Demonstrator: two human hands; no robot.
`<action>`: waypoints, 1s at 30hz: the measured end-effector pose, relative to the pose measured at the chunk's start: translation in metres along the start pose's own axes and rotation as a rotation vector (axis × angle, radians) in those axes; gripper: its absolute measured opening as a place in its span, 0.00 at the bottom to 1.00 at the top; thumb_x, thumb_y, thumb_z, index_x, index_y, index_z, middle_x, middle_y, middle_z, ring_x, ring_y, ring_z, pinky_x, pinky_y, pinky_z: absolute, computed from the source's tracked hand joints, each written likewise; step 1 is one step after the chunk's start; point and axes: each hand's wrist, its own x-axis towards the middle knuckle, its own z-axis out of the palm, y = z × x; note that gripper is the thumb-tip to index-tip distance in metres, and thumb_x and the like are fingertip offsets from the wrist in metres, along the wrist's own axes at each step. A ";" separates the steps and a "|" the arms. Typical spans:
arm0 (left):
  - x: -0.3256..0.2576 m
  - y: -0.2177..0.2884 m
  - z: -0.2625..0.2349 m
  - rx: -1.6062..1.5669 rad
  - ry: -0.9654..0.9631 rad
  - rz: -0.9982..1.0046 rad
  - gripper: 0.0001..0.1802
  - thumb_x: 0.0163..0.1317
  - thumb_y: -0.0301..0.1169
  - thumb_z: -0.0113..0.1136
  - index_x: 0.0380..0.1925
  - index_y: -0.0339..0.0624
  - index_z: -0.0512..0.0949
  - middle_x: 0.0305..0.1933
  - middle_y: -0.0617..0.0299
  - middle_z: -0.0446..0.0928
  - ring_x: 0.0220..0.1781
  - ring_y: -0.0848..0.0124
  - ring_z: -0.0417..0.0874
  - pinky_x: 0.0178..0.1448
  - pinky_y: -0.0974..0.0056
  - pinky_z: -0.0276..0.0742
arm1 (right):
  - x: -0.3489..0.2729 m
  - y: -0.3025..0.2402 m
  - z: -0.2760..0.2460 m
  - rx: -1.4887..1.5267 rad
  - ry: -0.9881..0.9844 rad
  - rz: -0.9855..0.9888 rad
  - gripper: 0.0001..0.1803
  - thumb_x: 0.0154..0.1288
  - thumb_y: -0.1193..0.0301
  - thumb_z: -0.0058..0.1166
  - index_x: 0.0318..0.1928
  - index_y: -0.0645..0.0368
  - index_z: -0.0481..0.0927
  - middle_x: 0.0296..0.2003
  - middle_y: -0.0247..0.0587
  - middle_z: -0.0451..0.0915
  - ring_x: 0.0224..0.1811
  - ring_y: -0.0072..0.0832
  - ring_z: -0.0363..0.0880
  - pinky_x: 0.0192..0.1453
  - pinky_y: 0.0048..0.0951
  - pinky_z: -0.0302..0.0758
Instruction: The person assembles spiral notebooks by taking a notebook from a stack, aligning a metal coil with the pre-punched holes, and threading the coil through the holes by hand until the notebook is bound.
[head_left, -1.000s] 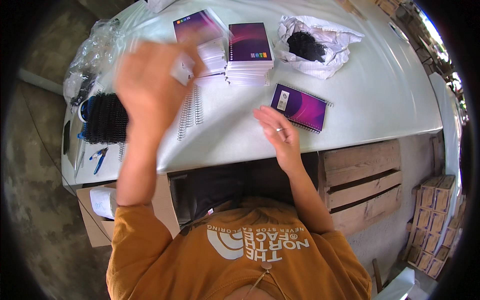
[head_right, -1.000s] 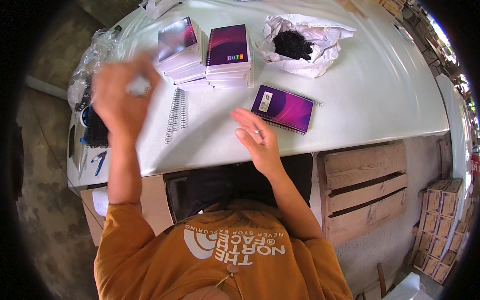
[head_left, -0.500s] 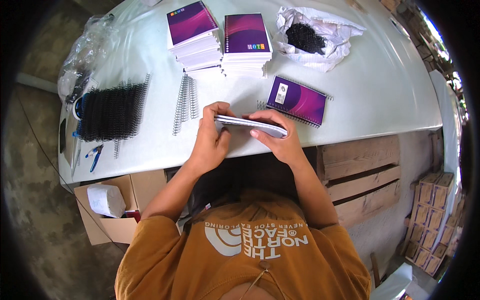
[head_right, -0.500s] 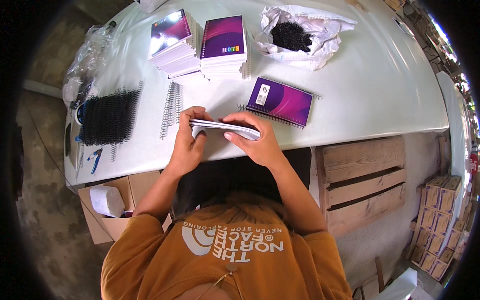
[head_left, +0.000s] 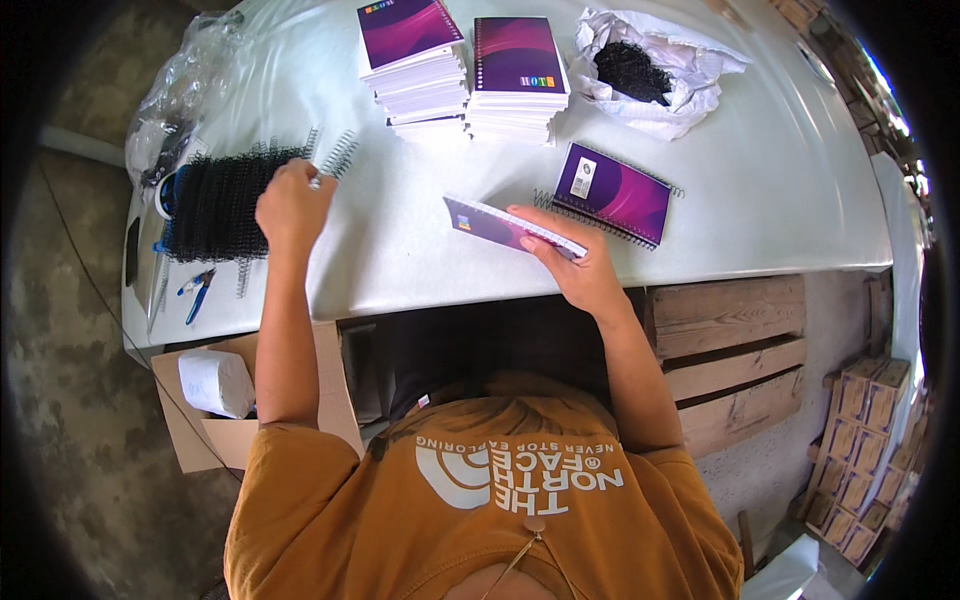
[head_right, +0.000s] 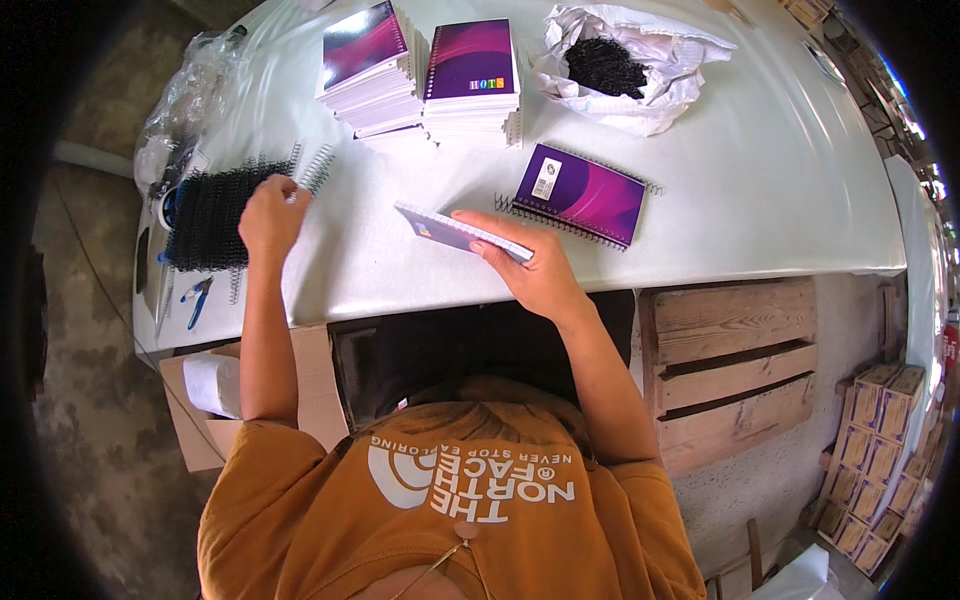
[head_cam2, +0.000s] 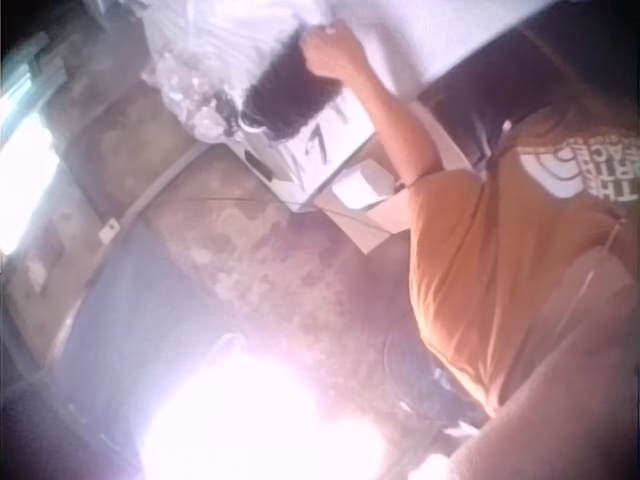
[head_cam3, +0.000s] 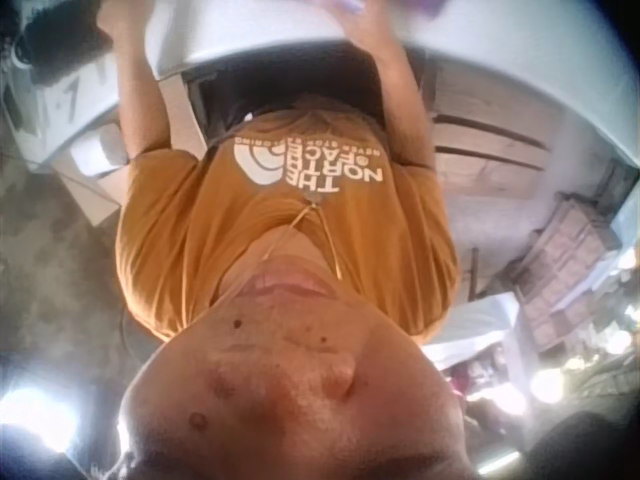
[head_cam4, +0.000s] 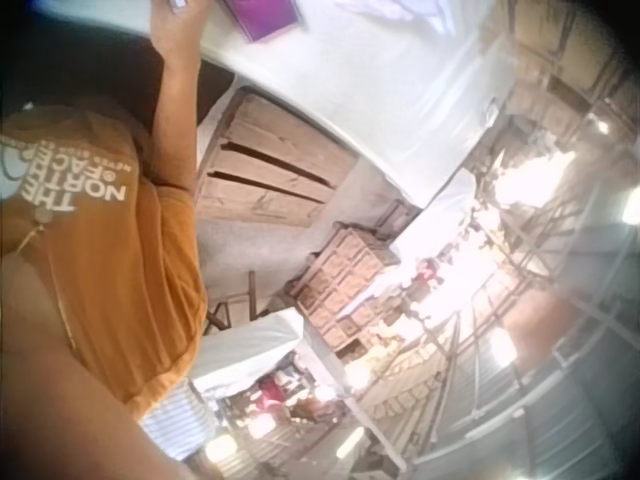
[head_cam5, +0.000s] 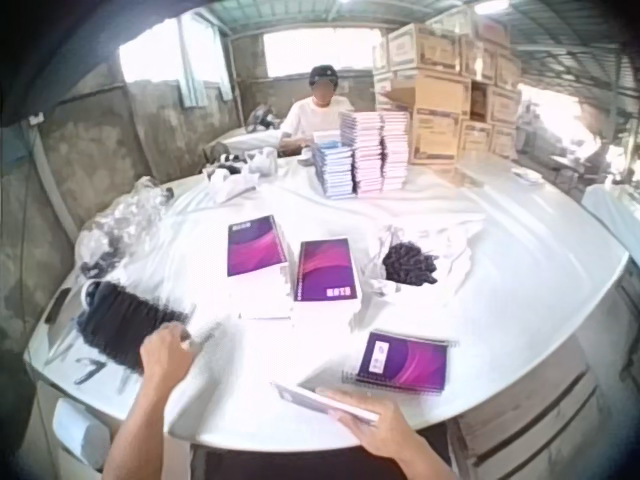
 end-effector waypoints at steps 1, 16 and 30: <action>0.002 -0.004 -0.003 -0.061 0.067 -0.026 0.14 0.53 0.40 0.58 0.35 0.43 0.79 0.41 0.54 0.80 0.43 0.56 0.81 0.46 0.56 0.75 | 0.000 0.001 -0.001 0.007 0.004 0.022 0.16 0.63 0.78 0.53 0.53 0.60 0.77 0.44 0.39 0.82 0.43 0.19 0.77 0.49 0.21 0.72; -0.052 0.060 0.001 -1.036 -0.582 0.367 0.19 0.70 0.44 0.46 0.35 0.37 0.73 0.32 0.64 0.70 0.37 0.75 0.67 0.46 0.69 0.65 | 0.001 0.001 0.002 -0.013 0.105 0.032 0.16 0.62 0.81 0.53 0.51 0.64 0.77 0.41 0.40 0.82 0.39 0.19 0.78 0.46 0.20 0.74; -0.014 0.064 -0.015 -1.115 -1.126 -0.050 0.27 0.69 0.51 0.44 0.21 0.41 0.73 0.15 0.70 0.62 0.19 0.79 0.58 0.24 0.73 0.51 | 0.000 0.004 0.001 -0.007 0.033 0.018 0.16 0.61 0.81 0.53 0.51 0.63 0.78 0.43 0.42 0.82 0.41 0.21 0.79 0.47 0.21 0.74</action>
